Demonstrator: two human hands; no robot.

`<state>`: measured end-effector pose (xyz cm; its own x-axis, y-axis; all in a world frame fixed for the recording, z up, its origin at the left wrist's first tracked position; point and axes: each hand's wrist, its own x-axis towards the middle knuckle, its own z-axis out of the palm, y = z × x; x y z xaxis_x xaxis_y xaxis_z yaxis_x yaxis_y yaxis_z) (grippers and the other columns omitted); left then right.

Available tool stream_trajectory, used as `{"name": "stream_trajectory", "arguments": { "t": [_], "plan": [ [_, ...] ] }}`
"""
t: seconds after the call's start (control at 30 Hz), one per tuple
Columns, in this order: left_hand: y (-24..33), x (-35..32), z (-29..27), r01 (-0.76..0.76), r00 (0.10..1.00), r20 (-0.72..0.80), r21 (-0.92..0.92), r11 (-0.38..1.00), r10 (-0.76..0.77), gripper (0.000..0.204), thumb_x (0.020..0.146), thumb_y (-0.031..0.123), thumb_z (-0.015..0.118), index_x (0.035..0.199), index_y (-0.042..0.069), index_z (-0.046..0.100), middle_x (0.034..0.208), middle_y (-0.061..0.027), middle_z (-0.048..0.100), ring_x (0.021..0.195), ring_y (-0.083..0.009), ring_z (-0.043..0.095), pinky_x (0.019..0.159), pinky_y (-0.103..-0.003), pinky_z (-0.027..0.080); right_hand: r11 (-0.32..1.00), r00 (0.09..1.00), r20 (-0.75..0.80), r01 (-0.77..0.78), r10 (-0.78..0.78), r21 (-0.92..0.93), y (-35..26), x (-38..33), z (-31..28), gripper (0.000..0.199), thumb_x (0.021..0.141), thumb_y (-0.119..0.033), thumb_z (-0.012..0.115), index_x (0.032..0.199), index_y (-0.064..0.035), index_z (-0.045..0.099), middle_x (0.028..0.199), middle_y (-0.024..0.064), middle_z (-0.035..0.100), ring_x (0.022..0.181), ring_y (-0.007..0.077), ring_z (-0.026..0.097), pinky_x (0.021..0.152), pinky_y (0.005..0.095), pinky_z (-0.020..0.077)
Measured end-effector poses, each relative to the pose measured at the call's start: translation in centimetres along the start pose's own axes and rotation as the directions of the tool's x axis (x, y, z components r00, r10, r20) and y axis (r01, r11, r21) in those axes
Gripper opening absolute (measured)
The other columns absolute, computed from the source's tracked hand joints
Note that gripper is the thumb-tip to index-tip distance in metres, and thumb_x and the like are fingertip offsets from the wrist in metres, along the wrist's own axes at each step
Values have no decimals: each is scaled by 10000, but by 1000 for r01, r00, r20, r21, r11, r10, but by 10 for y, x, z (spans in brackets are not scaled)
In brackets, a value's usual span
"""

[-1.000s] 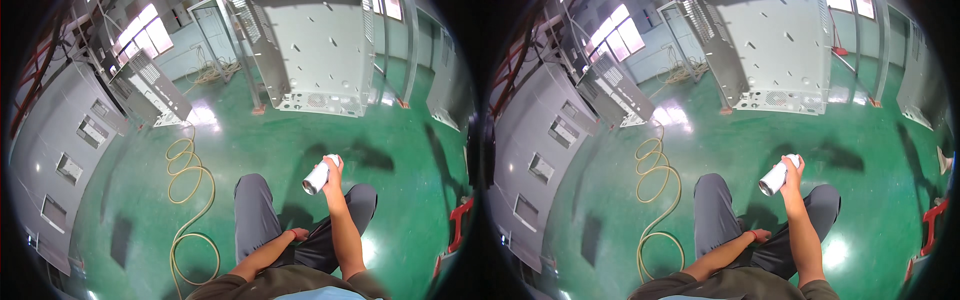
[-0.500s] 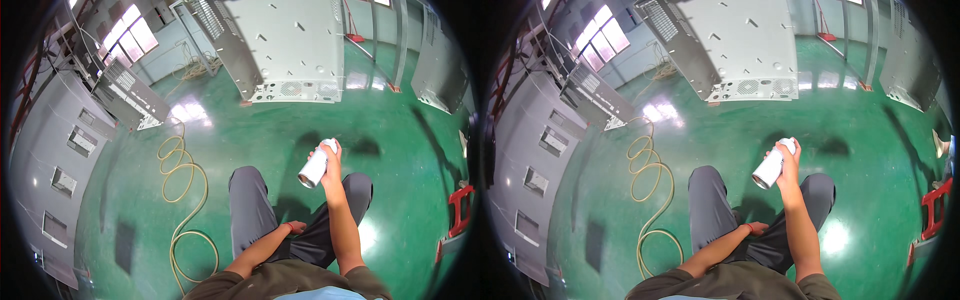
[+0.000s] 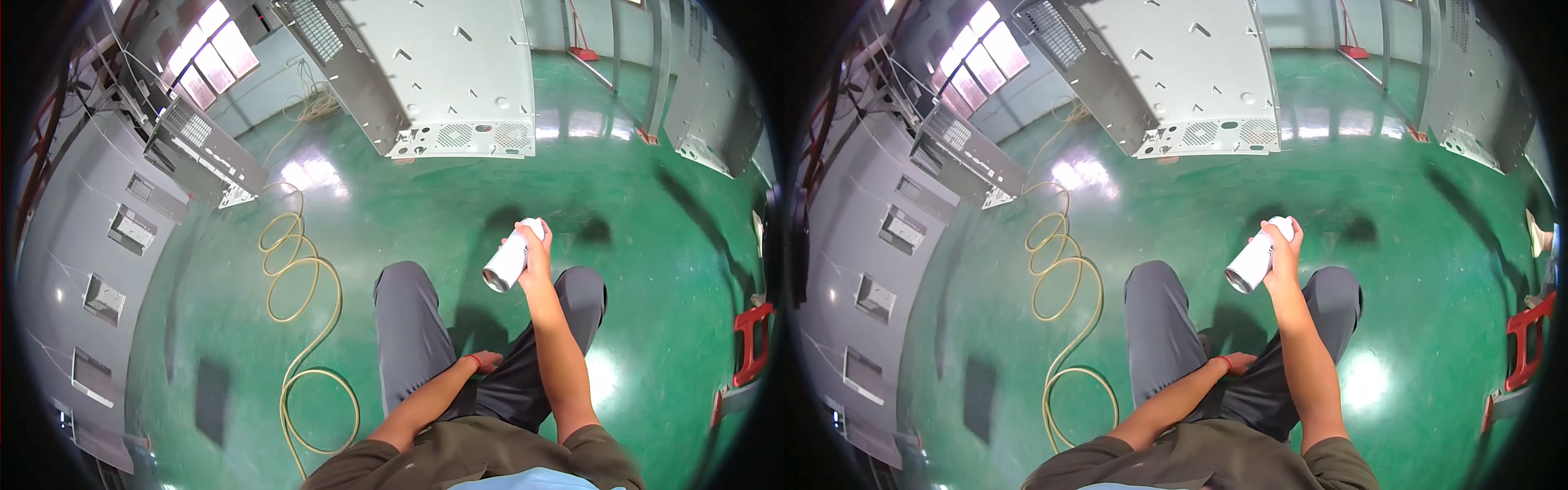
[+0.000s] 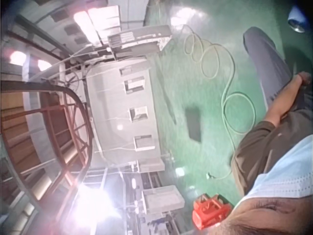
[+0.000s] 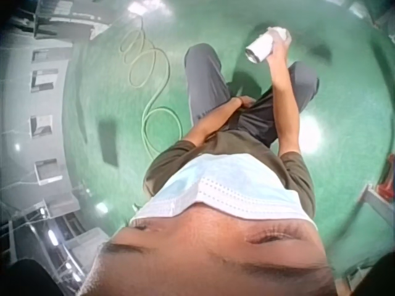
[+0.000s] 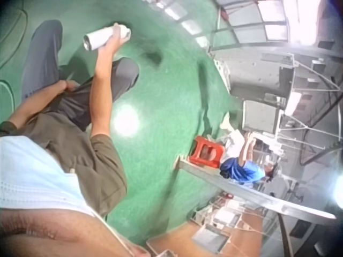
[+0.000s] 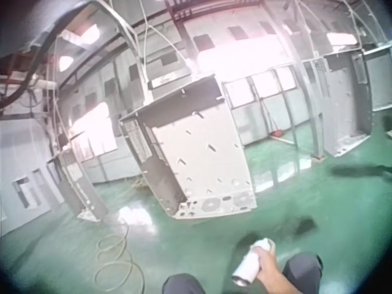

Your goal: The recorder picks up a spray paint can from an office area and proceeds to spray paint several metal chassis and components on a fabrication floor.

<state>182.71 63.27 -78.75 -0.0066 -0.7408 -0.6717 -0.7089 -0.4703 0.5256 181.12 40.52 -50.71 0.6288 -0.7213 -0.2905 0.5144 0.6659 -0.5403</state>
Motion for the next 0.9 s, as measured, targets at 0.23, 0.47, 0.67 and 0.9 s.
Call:
{"name": "stream_trajectory", "arguments": {
  "t": [0.23, 0.47, 0.67, 0.9],
  "plan": [
    [35, 24, -10, -14, 1000, -1, 7, 1000, 14, 490, 925, 390, 656, 1320, 108, 588, 1269, -255, 660, 1200, -447, 614, 987, -489, 493, 999, 999, -4, 33, -33, -23, -30, 13, -23, 810, 837, -115, 786, 1473, -216, 295, 1184, 135, 576, 808, 316, 669, 662, 486, 591],
    [59, 45, -10, 2, 1000, 17, -13, 1000, -2, 448, 931, 370, 623, 1301, 118, 606, 1274, -242, 662, 1220, -429, 609, 1008, -488, 489, 1000, 1000, -20, 24, -24, -4, -56, 19, -37, 827, 815, -88, 801, 1465, -198, 302, 1186, 139, 556, 842, 298, 652, 691, 463, 593],
    [68, 60, -8, -8, 1000, 13, -5, 1000, 8, 458, 930, 422, 623, 1283, 129, 615, 1278, -239, 661, 1227, -421, 608, 1015, -483, 485, 999, 999, -10, 31, -31, -7, -73, 24, -43, 830, 816, -90, 799, 1468, -195, 295, 1179, 144, 555, 829, 298, 653, 679, 464, 592],
    [81, 78, -5, -31, 999, -19, -25, 999, 31, 461, 925, 468, 626, 1238, 129, 637, 1263, -239, 668, 1215, -427, 614, 998, -480, 490, 993, 997, -3, -75, 76, 94, -93, 39, -58, 747, 821, -110, 795, 1411, -175, 341, 1149, 164, 561, 785, 328, 673, 661, 490, 603]
  ]
}}
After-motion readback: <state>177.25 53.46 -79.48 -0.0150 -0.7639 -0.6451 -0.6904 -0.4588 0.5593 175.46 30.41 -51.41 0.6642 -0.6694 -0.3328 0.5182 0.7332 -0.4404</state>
